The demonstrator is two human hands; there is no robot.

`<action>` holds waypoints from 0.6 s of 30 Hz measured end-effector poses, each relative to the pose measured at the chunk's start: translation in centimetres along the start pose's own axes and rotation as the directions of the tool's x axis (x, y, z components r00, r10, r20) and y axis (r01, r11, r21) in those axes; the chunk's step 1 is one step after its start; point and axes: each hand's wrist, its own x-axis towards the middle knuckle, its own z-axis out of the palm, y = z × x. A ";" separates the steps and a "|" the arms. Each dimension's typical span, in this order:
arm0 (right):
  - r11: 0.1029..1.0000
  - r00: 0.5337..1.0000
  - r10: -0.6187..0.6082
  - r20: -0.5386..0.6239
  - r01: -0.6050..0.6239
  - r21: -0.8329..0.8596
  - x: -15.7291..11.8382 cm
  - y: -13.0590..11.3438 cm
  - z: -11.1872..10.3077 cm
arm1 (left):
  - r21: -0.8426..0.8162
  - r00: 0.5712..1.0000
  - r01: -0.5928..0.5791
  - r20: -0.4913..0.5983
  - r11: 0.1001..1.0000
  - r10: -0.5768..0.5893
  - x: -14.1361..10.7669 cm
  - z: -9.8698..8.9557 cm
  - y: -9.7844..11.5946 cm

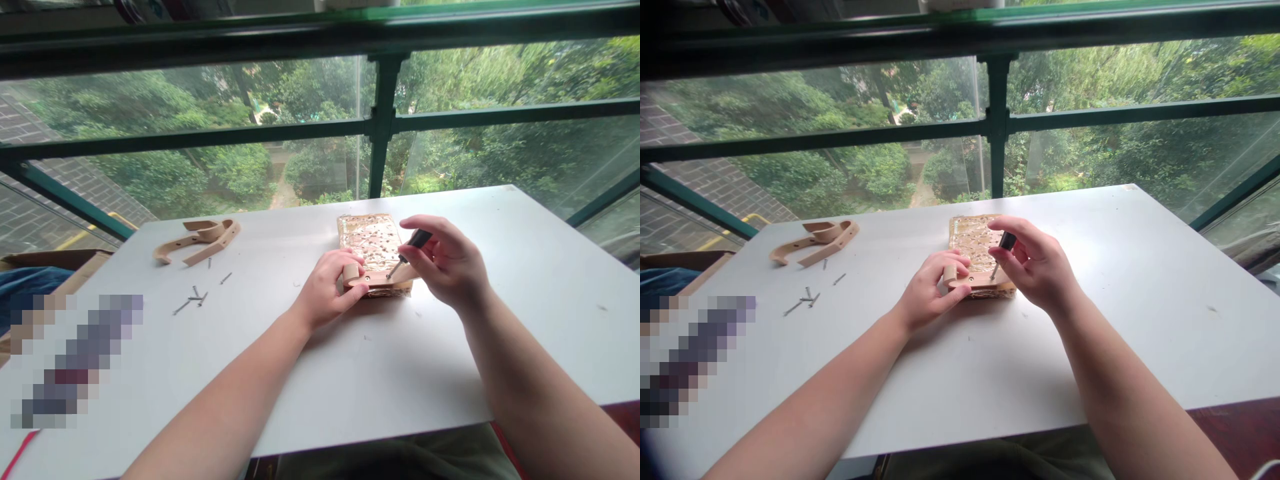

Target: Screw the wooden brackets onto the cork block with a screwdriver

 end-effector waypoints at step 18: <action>0.975 0.997 -0.083 -0.012 0.083 0.207 -0.4 0.2 0.8 | -0.010 1.000 0.016 0.002 1.000 -0.016 0.0 -0.1 0.1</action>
